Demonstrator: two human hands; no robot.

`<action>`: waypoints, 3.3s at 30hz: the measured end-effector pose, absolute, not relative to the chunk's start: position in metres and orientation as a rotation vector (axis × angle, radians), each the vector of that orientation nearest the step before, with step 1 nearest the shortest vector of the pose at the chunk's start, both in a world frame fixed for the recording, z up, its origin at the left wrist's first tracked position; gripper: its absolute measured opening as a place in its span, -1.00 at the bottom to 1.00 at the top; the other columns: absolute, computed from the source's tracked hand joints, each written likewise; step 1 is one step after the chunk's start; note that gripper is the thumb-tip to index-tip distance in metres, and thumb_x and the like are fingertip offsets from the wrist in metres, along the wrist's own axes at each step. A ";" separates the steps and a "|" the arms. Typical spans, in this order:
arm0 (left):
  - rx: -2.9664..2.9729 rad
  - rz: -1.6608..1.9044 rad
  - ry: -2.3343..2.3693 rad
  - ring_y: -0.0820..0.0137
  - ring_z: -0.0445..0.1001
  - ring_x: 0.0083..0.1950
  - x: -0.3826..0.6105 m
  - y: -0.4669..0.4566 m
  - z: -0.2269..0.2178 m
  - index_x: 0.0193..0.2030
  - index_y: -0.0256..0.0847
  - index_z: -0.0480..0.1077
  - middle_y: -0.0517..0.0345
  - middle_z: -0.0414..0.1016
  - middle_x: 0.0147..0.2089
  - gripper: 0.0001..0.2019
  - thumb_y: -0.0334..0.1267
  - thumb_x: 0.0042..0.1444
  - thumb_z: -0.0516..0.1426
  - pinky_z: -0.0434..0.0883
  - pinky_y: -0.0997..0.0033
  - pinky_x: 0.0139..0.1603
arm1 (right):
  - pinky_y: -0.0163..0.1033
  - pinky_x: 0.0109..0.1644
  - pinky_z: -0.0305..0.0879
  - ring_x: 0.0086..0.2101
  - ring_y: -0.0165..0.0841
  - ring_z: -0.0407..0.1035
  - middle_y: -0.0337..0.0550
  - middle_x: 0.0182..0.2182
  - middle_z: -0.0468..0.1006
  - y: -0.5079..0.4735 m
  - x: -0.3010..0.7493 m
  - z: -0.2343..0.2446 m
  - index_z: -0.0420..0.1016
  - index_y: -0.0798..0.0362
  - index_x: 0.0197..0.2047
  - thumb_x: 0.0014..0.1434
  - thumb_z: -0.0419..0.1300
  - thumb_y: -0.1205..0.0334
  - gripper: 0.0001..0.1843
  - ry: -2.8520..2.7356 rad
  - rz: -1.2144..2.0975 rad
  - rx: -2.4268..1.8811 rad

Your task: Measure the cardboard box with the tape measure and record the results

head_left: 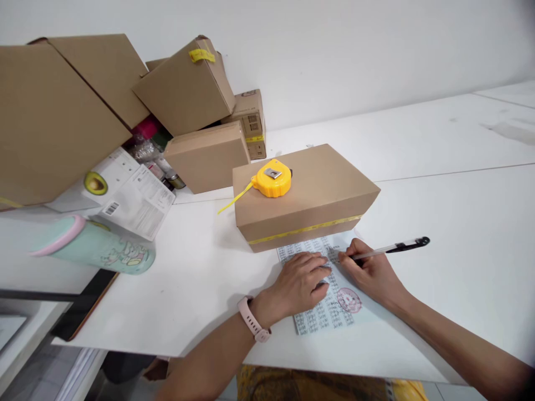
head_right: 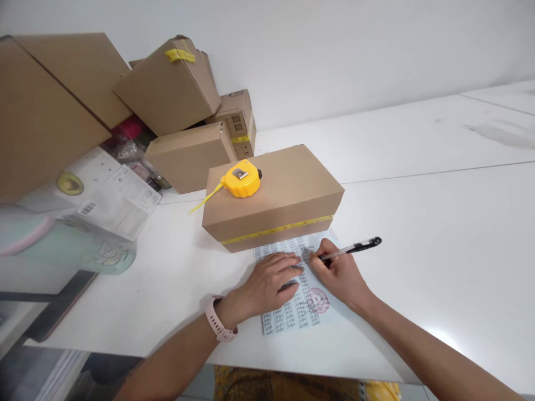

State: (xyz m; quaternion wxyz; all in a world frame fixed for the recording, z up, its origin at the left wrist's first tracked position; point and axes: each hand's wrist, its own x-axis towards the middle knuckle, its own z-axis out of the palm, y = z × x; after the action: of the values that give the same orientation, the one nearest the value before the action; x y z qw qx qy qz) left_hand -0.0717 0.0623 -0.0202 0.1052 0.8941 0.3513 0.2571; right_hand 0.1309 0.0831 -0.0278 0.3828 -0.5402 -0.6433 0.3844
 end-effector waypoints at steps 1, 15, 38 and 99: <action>2.636 0.762 1.034 0.21 0.45 0.19 -0.072 0.062 -0.020 -0.07 -0.27 0.49 -0.01 0.55 0.06 -0.79 -0.32 0.22 0.08 0.38 0.18 0.26 | -0.27 -0.50 -0.03 -0.54 -0.44 0.03 -0.35 -0.58 0.20 0.083 0.131 -0.028 0.18 -0.03 -0.47 0.23 0.16 0.13 -0.71 -1.638 0.987 -1.373; 2.610 0.662 1.041 0.20 0.41 0.23 -0.073 0.063 -0.019 -0.04 -0.24 0.47 -0.03 0.53 0.10 -0.78 -0.30 0.24 0.07 0.37 0.10 0.28 | -0.28 -0.52 -0.01 -0.56 -0.44 0.04 -0.36 -0.61 0.20 0.084 0.132 -0.024 0.18 -0.04 -0.48 0.18 0.18 0.14 -0.72 -1.636 0.946 -1.422; 2.621 0.736 1.030 0.20 0.44 0.20 -0.072 0.062 -0.019 -0.03 -0.28 0.48 -0.03 0.54 0.09 -0.76 -0.32 0.23 0.08 0.38 0.15 0.27 | -0.27 -0.52 -0.02 -0.55 -0.45 0.01 -0.36 -0.60 0.15 0.085 0.134 -0.021 0.17 -0.03 -0.48 0.23 0.16 0.06 -0.67 -1.620 0.996 -1.405; 2.606 0.743 1.026 0.20 0.44 0.21 -0.073 0.062 -0.020 -0.05 -0.25 0.49 -0.03 0.54 0.09 -0.78 -0.32 0.22 0.09 0.38 0.14 0.26 | -0.29 -0.51 -0.02 -0.54 -0.45 0.02 -0.38 -0.60 0.16 0.087 0.138 -0.027 0.16 -0.03 -0.47 0.21 0.16 0.13 -0.71 -1.613 0.979 -1.414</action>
State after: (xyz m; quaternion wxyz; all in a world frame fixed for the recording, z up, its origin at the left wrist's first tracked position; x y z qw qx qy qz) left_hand -0.0729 0.0621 -0.0197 0.1216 0.8926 0.3516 0.2547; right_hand 0.1378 0.0869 -0.0272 0.3817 -0.5541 -0.6324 0.3839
